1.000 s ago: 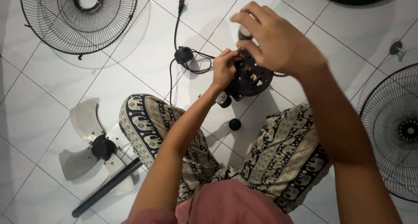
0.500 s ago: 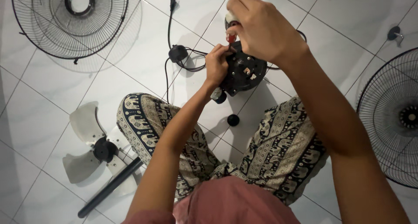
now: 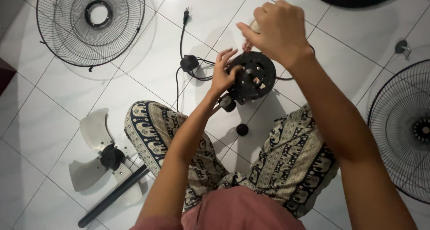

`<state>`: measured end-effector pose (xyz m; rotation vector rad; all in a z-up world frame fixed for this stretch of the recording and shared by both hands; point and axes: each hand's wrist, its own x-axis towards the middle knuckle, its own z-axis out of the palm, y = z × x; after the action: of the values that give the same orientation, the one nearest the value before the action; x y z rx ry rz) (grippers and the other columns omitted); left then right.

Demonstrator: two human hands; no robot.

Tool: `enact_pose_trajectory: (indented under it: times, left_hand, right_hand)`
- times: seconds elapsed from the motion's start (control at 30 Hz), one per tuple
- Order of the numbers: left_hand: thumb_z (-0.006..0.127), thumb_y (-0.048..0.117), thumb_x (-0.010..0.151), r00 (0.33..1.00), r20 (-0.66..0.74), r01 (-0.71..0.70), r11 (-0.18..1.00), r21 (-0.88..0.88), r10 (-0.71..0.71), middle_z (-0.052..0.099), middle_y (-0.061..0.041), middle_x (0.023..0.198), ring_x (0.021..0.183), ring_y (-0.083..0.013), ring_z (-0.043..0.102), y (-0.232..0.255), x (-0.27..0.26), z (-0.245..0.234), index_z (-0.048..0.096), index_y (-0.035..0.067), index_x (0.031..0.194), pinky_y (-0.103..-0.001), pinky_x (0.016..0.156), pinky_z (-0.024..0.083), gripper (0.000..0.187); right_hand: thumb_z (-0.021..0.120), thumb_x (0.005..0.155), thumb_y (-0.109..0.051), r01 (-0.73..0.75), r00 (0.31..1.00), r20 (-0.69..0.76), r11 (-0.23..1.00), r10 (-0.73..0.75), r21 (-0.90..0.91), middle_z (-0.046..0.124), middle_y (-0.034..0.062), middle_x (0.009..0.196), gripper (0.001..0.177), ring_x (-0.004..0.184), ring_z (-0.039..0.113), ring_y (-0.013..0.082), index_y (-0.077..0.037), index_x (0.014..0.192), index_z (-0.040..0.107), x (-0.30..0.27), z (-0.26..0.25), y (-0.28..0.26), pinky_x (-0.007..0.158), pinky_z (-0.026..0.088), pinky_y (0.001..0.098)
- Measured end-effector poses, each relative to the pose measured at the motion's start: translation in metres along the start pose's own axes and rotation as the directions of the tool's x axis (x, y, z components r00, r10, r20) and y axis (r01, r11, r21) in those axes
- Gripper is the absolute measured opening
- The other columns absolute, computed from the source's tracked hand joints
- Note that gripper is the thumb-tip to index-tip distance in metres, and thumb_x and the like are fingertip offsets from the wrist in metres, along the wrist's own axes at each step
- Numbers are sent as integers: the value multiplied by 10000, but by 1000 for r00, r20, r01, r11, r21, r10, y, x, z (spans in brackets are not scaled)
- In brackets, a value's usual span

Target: The person sits on the floor and uses a screwdriver to tighten screws on the rear housing of a standing fan motor. The fan blade and cage are detached and placed nearby. The person repeatedly adjusts and secures the screws on the motor assembly.

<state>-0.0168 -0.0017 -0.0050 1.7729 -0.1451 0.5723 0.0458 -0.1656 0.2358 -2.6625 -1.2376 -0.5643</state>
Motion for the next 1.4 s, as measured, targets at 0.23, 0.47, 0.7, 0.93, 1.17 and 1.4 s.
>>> enact_pose_trajectory:
  times: [0.23,0.47,0.7,0.93,1.17,1.4]
  left_hand:
    - [767,143,893,945,71,321,947,-32,-318,726,-185,1211,1100,-261,726,-5,-16,8,606,55,1394,-354,977,556,533]
    - [779,117,878,961,31,276,961,-3,-276,740,-160,1175,1093,-256,727,-14,-17,12,638,36,1338,-346,1001,542,488]
    - [783,123,874,960,28,279,960,-29,-279,748,-150,1180,1111,-248,731,-15,-17,14,657,34,1309,-341,1021,544,461]
    - [777,124,872,957,47,287,958,-4,-286,725,-160,1191,1121,-262,712,-5,-17,12,634,32,1325,-345,1009,533,484]
    - [773,116,877,975,41,219,976,-5,-219,734,-162,1169,1105,-278,724,2,-19,13,643,36,1302,-347,1013,537,451]
    - [786,114,855,974,11,227,974,10,-227,739,-163,1152,1079,-284,730,-1,-21,15,661,29,1289,-343,991,545,460]
  right_hand:
    - [668,881,-70,38,973,159,794,-169,607,549,233,1224,325,1008,689,335,35,1171,567,-14,-29,3,842,564,437]
    - [688,894,-3,54,966,191,861,-173,506,670,179,1107,270,982,697,370,13,1149,600,-9,-31,-10,835,556,445]
    - [773,938,-132,45,975,185,923,-124,381,636,205,992,289,832,677,389,33,1045,561,-10,-23,-23,715,536,453]
    - [599,1129,-398,-167,827,526,980,199,-109,628,171,898,413,796,711,329,9,1107,532,2,-21,-48,713,582,430]
    - [738,884,-155,93,968,212,980,-130,178,574,213,1152,319,1029,636,349,19,1120,612,-3,-36,-32,836,555,465]
    - [741,909,-62,137,965,180,954,-189,268,597,149,1062,196,962,636,343,14,1023,600,-4,-31,-36,833,529,445]
